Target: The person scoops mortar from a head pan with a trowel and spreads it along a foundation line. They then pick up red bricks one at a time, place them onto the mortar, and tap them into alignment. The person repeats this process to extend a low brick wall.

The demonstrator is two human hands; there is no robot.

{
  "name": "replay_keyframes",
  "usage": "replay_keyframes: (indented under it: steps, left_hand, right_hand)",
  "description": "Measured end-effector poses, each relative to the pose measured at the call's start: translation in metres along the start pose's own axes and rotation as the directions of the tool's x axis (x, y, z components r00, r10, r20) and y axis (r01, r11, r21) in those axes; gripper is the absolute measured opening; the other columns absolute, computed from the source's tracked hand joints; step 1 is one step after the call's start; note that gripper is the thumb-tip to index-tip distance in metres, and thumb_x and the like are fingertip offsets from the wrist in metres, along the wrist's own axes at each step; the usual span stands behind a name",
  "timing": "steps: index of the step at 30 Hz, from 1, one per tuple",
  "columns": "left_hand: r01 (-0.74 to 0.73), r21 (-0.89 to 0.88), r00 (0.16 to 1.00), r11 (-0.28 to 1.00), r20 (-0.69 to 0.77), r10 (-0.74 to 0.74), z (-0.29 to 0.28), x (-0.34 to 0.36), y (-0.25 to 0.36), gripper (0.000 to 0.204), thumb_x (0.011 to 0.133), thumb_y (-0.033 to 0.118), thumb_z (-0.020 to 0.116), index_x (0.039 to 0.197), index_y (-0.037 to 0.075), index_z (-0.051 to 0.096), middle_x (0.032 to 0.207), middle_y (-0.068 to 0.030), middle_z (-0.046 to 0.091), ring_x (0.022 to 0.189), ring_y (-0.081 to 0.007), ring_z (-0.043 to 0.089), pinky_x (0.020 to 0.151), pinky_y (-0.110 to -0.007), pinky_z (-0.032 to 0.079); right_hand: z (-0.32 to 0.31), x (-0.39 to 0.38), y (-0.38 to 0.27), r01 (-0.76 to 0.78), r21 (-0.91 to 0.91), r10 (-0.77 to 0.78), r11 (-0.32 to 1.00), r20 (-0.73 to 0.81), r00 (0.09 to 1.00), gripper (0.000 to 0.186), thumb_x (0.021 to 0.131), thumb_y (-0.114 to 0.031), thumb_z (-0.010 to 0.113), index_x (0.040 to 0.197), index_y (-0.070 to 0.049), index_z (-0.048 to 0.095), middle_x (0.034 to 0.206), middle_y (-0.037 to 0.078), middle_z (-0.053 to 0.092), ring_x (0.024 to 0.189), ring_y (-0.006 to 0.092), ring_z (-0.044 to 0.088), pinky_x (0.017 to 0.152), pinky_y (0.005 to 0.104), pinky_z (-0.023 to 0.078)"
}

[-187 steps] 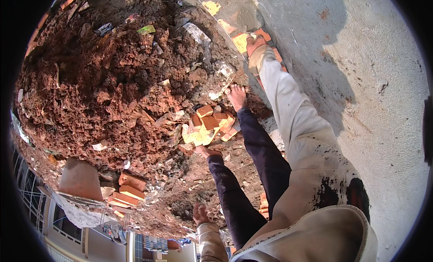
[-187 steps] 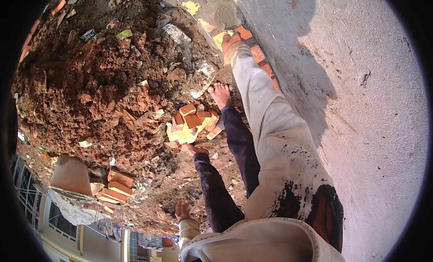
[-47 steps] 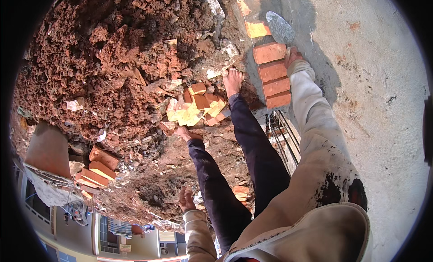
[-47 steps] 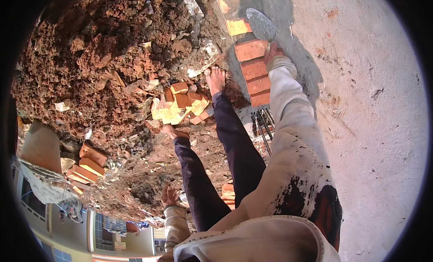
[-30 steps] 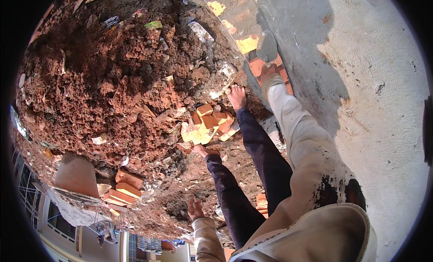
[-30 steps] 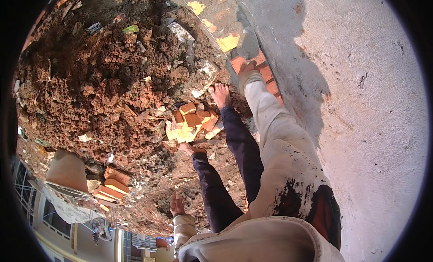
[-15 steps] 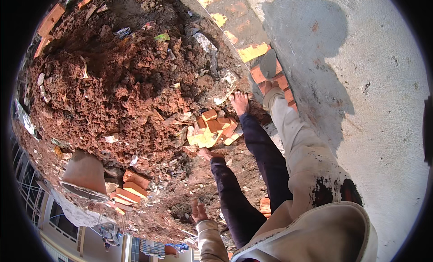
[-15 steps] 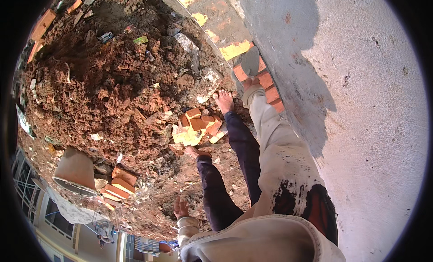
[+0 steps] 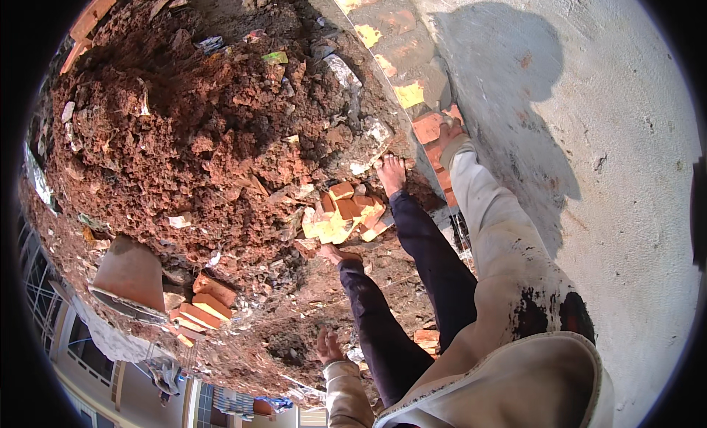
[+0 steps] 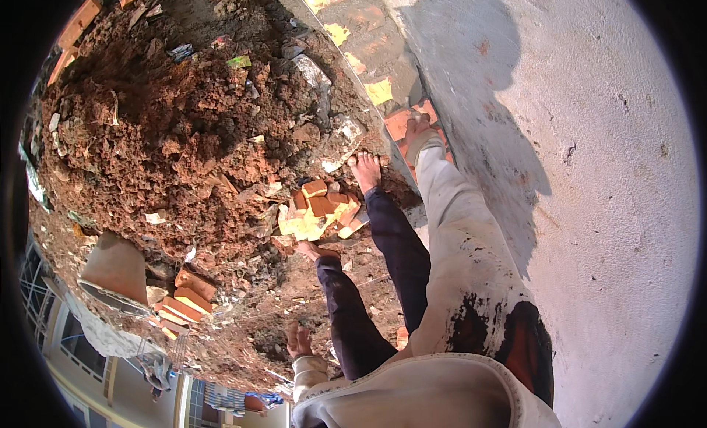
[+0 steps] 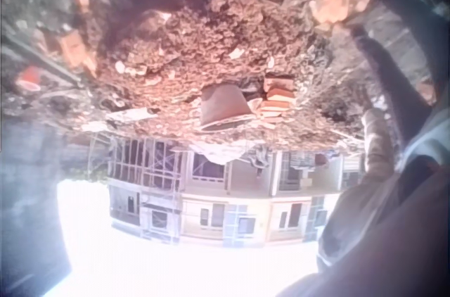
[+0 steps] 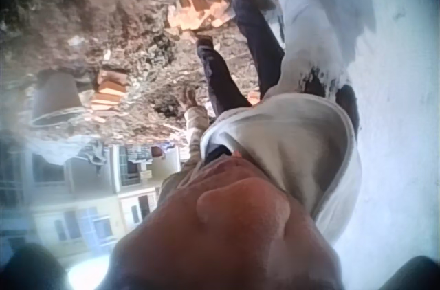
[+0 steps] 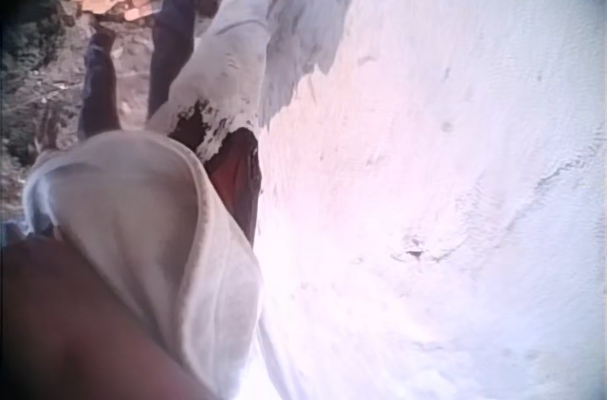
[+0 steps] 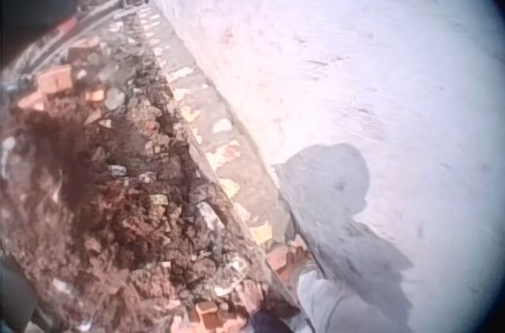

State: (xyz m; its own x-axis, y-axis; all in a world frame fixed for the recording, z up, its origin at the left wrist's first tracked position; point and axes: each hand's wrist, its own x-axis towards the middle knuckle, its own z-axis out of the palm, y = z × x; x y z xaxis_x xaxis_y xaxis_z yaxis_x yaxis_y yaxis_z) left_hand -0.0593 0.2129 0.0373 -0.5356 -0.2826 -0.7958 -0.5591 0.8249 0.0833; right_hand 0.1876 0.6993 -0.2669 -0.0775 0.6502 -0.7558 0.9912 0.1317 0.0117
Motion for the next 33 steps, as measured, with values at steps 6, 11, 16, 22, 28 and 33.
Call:
replay_keyframes:
  steps: [6, 11, 16, 22, 28, 33]
  left_hand:
    - [0.032, -0.018, 0.998, 0.999, 0.051, -0.031, 0.014, 0.010, -0.002, 0.052, 0.079, 0.028, 0.063, 0.124, 0.006, 0.049, 0.100, -0.0077, 0.059, 0.089, -0.0186, 0.056, 0.075, -0.033, 0.046]
    - [0.008, -0.052, 1.000, 0.999, -0.026, -0.009, -0.002, 0.008, 0.004, 0.051, 0.082, 0.025, 0.061, 0.127, 0.006, 0.047, 0.105, -0.0098, 0.059, 0.096, -0.0218, 0.057, 0.075, -0.033, 0.045]
    - [-0.060, -0.003, 0.988, 0.998, 0.144, 0.060, 0.017, 0.036, -0.002, 0.050, 0.082, 0.027, 0.061, 0.127, 0.008, 0.049, 0.103, -0.0105, 0.059, 0.088, -0.0186, 0.059, 0.073, -0.032, 0.048]
    - [-0.034, -0.064, 0.998, 0.997, 0.052, 0.038, 0.009, 0.049, -0.007, 0.048, 0.082, 0.026, 0.062, 0.125, 0.009, 0.051, 0.096, -0.0072, 0.060, 0.084, -0.0156, 0.057, 0.072, -0.030, 0.047]
    - [-0.011, -0.137, 1.000, 0.991, 0.012, 0.012, -0.012, 0.048, -0.043, 0.048, 0.079, 0.024, 0.065, 0.123, 0.008, 0.052, 0.088, -0.0052, 0.059, 0.077, -0.0127, 0.055, 0.065, -0.025, 0.045]
    - [0.005, -0.128, 0.999, 0.992, 0.044, 0.001, -0.007, 0.063, -0.050, 0.047, 0.079, 0.025, 0.066, 0.120, 0.007, 0.054, 0.074, -0.0011, 0.059, 0.063, -0.0086, 0.050, 0.054, -0.022, 0.040]
  right_hand:
    - [-0.047, 0.125, -0.021, 0.277, -0.682, -0.084, 0.677, 0.302, 0.950, 0.050, 0.087, -0.028, 0.048, 0.129, -0.001, 0.037, 0.131, 0.024, 0.039, 0.111, 0.0424, 0.049, 0.087, 0.0465, 0.043]
    - [-0.002, 0.062, -0.029, 0.164, -0.374, -0.134, 0.913, 0.105, 0.985, 0.046, 0.087, -0.026, 0.047, 0.125, -0.001, 0.041, 0.124, 0.026, 0.045, 0.108, 0.0415, 0.051, 0.083, 0.0465, 0.044]
    - [0.073, 0.080, 0.040, 0.040, -0.231, -0.107, 0.972, -0.287, 0.952, 0.042, 0.086, -0.024, 0.047, 0.121, -0.001, 0.044, 0.117, 0.028, 0.050, 0.105, 0.0407, 0.053, 0.078, 0.0465, 0.046]
    - [-0.046, 0.109, -0.091, 0.142, -0.367, -0.119, 0.919, 0.086, 0.989, 0.058, 0.085, -0.021, 0.046, 0.138, -0.007, 0.026, 0.132, 0.026, 0.037, 0.119, 0.0381, 0.044, 0.098, 0.0453, 0.037]
    - [-0.004, 0.066, -0.043, 0.003, -0.299, 0.008, 0.954, 0.034, 0.999, 0.047, 0.086, -0.035, 0.044, 0.121, -0.004, 0.040, 0.113, 0.024, 0.050, 0.101, 0.0369, 0.052, 0.087, 0.0419, 0.040]
    - [0.015, 0.005, 0.042, -0.150, 0.120, 0.178, 0.981, -0.276, 0.944, 0.051, 0.087, -0.047, 0.042, 0.107, -0.001, 0.053, 0.097, 0.023, 0.061, 0.085, 0.0359, 0.059, 0.079, 0.0390, 0.043]
